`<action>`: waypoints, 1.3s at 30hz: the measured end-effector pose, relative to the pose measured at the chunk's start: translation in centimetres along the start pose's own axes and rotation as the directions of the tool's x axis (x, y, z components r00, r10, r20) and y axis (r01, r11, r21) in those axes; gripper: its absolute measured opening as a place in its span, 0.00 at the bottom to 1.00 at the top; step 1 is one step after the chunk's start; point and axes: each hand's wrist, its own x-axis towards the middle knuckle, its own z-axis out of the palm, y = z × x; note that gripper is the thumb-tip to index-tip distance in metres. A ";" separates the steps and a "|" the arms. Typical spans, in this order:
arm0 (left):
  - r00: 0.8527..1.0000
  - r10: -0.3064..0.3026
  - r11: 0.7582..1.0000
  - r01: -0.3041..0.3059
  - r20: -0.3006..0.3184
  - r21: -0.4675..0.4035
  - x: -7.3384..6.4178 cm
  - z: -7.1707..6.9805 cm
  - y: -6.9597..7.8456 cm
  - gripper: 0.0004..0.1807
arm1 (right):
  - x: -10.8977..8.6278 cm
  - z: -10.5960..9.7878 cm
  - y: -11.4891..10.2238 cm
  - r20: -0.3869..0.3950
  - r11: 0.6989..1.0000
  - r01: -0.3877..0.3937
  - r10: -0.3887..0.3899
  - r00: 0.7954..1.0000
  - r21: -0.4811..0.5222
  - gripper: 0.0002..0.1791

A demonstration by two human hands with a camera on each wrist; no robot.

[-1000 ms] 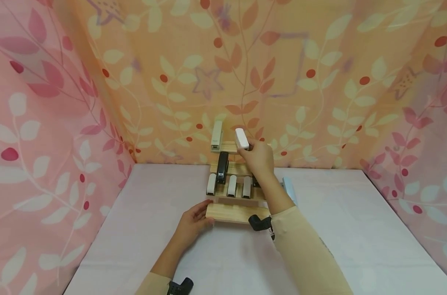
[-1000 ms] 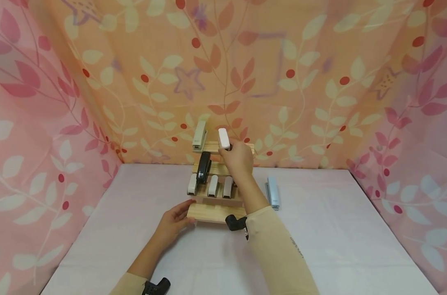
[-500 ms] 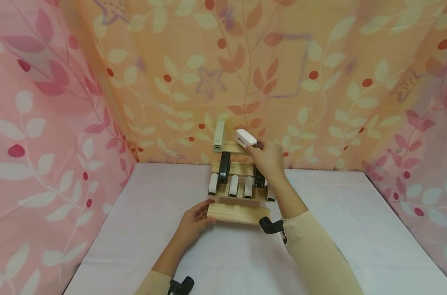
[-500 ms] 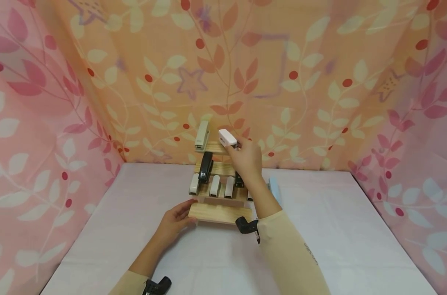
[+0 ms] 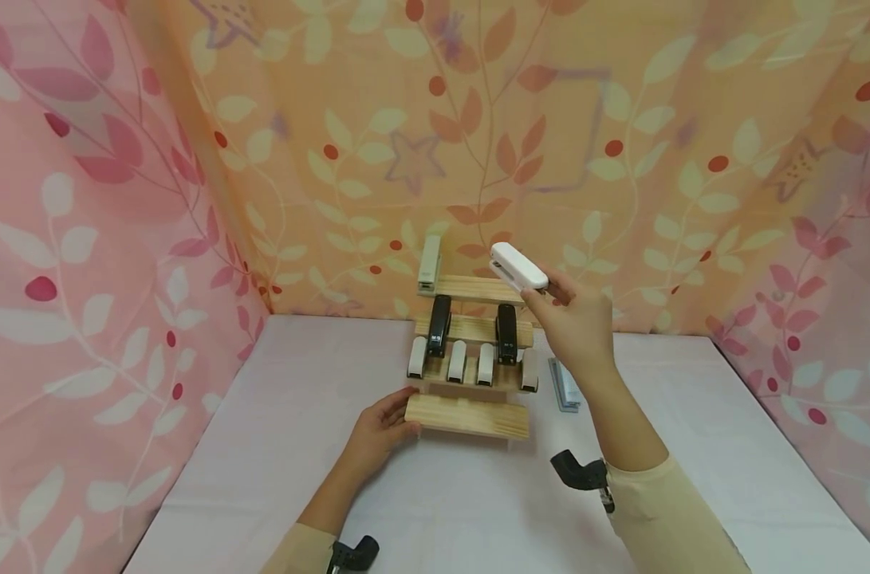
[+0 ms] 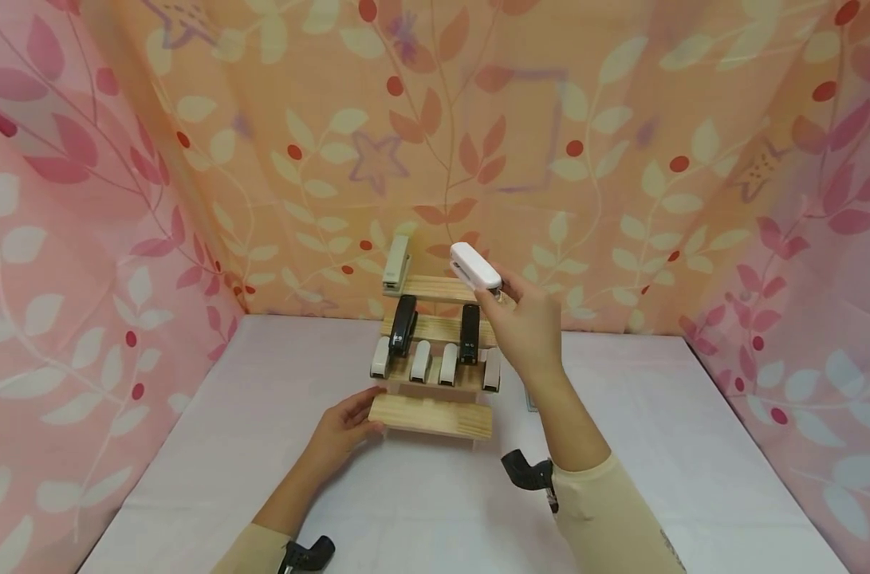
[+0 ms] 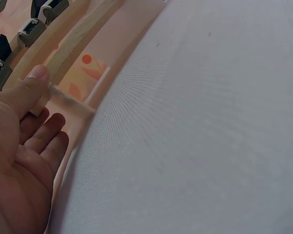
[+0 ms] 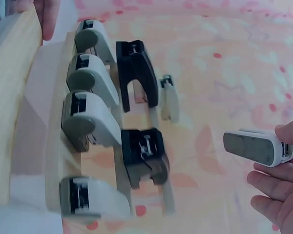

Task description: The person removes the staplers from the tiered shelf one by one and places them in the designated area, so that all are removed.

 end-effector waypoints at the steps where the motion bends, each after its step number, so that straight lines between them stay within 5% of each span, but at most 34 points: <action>1: 1.000 0.001 1.000 -0.001 0.001 0.001 0.0 0.0 0.0 0.40 | -0.3 -0.5 0.0 -0.010 1.000 0.003 -0.003 1.000 0.009 0.25; 5: 1.000 -0.005 1.000 0.005 0.008 -0.004 0.0 0.0 0.1 0.41 | -1.6 -2.2 0.4 -0.030 0.997 0.013 -0.011 0.999 0.077 0.26; 12: 1.000 -0.009 1.000 0.009 -0.005 0.002 0.0 0.1 0.0 0.41 | -4.2 -4.5 1.9 -0.130 0.998 0.016 -0.024 0.991 -0.061 0.25; 22: 1.000 -0.017 1.000 0.017 -0.005 0.002 -0.1 0.3 0.1 0.41 | -7.0 -6.7 5.9 -0.232 1.000 0.002 -0.005 0.973 -0.016 0.27; 29: 0.999 -0.030 1.000 0.030 -0.027 0.007 -0.2 -0.1 0.2 0.40 | -7.3 -7.0 8.5 -0.259 0.998 -0.023 0.006 0.966 -0.062 0.26; 39: 1.000 -0.002 1.000 0.002 0.000 0.013 -0.1 -0.1 -0.1 0.40 | -7.2 -6.5 12.6 -0.266 0.979 -0.156 0.117 0.957 -0.132 0.23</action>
